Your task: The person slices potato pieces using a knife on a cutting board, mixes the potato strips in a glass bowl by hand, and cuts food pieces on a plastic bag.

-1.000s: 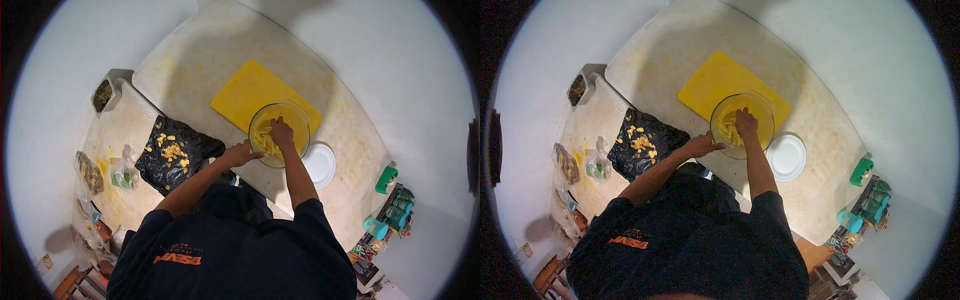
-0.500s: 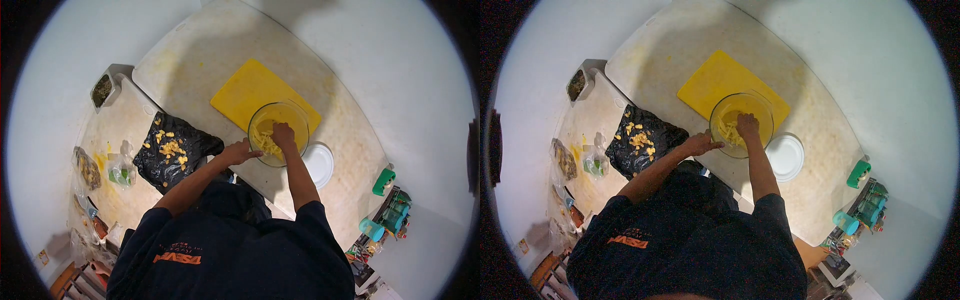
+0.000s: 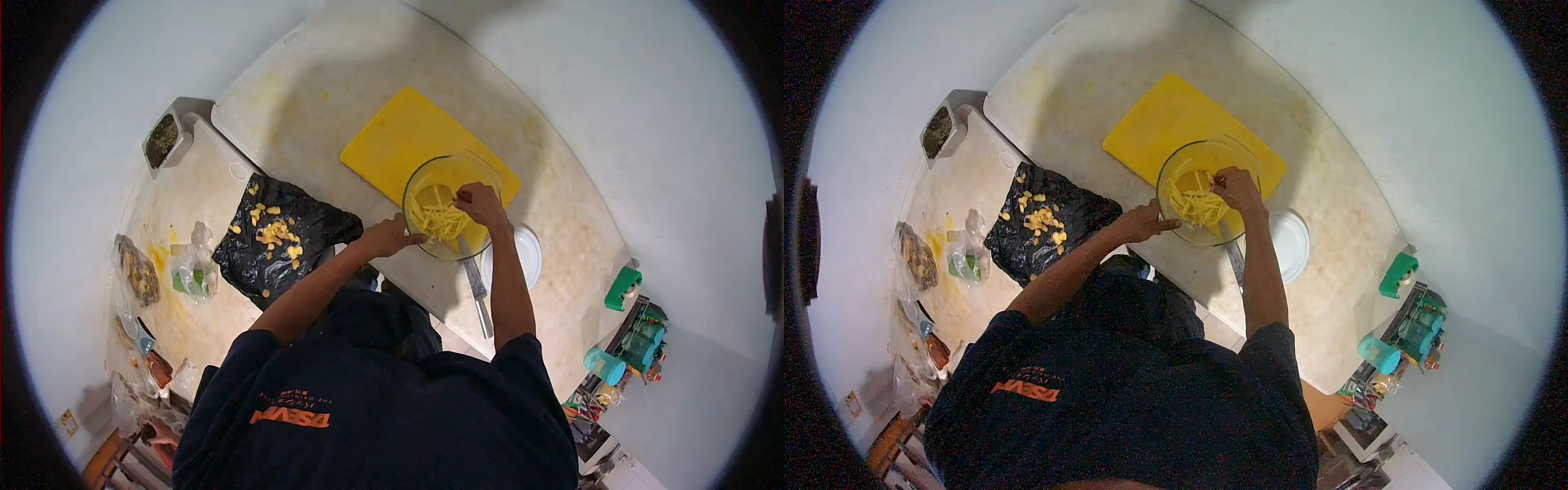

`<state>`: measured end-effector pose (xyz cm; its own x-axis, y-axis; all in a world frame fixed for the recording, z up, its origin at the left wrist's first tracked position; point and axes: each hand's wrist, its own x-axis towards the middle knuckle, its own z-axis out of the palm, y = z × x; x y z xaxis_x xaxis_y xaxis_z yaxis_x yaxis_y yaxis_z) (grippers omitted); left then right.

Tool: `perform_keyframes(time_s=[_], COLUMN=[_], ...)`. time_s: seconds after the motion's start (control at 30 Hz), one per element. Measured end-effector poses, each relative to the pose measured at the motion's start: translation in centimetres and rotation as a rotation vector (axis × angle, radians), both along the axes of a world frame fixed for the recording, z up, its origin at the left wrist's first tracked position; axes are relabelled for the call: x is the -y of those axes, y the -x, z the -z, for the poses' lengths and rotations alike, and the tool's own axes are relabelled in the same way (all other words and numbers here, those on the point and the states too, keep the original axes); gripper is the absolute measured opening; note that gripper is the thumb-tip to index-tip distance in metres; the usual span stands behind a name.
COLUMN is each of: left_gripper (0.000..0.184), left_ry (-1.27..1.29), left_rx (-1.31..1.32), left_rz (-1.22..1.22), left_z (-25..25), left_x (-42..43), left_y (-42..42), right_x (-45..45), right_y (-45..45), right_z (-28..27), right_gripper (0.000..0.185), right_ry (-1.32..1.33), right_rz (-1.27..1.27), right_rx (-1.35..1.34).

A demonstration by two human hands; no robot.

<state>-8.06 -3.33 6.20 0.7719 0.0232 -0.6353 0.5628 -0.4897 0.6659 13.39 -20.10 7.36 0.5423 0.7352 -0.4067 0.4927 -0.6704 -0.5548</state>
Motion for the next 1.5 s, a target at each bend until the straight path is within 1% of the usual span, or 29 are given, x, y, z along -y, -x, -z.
perform_keyframes(time_s=[0.07, 0.17, 0.27, 0.37, 0.47, 0.57, 0.67, 0.77, 0.87, 0.97, 1.07, 1.17, 1.27, 1.37, 1.47, 1.5], left_gripper=[0.099, 0.096, 0.103, 0.094, 0.093, 0.102, 0.101, 0.101, 0.102, 0.103, 0.103, 0.103, 0.102, 0.092, 0.094, 0.095], left_ry=[0.001, -0.021, 0.029, -0.030, -0.027, 0.000, 0.018, 0.018, 0.010, 0.038, 0.033, 0.015, 0.052, -0.022, 0.001, 0.016], left_rx=[-0.004, 0.126, 0.020, 0.060, 0.068, 0.027, 0.027, 0.050, 0.027, 0.002, 0.052, 0.009, 0.081, 0.101, 0.074, 0.071], left_rz=[-0.006, 0.000, -0.007, 0.004, -0.001, 0.008, -0.002, -0.002, 0.002, 0.011, 0.000, 0.011, 0.001, -0.004, -0.013, -0.024], left_z=[-0.1, 1.9, 1.1, 0.8, 0.5, 0.4, 0.9, 1.0, 1.0, 0.0, 0.1, 0.1, 1.9, 1.9, 2.3, 1.7], left_x=[0.0, 0.3, 0.1, 0.2, 0.2, 0.1, 0.1, 0.2, 0.2, 0.0, 0.1, 0.0, 0.1, 0.3, 0.3, 0.2], left_y=[0.1, 0.4, 0.1, 0.2, 0.2, 0.1, 0.2, 0.2, 0.1, 0.1, 0.2, 0.0, 0.1, 0.2, 0.0, 0.1], right_x=[0.2, -0.3, 0.1, 0.2, 0.1, 0.6, 0.7, 0.7, 0.6, 0.2, 0.2, -0.6, -0.6, -1.0, -0.8, -0.6], right_y=[0.4, 1.5, 1.1, 1.5, 1.8, 1.9, 3.4, 4.2, 4.1, 3.6, 2.4, 1.7, 1.2, 1.5, 1.5, 1.5], right_z=[0.4, -2.3, -1.3, -1.5, -1.3, 1.6, 2.3, 3.8, 6.3, 4.8, 3.6, 1.0, -0.4, -2.2, -2.1, -1.8], right_gripper=[0.028, 0.023, 0.025, 0.026, 0.025, 0.023, 0.025, 0.027, 0.025, 0.023, 0.027, 0.029, 0.030, 0.029, 0.024, 0.022], right_ry=[-0.040, -0.030, -0.017, -0.015, 0.033, 0.059, 0.218, 0.309, 0.333, 0.274, 0.122, 0.144, 0.117, 0.117, 0.073, 0.084], right_rz=[0.061, 0.102, 0.048, 0.074, 0.110, 0.031, -0.177, -0.284, -0.196, -0.129, -0.122, -0.080, 0.066, 0.055, 0.053, 0.055], right_rx=[0.061, 0.027, 0.080, 0.130, 0.139, 0.222, 0.379, 0.474, 0.446, 0.316, 0.271, 0.259, 0.167, 0.225, 0.142, 0.134])
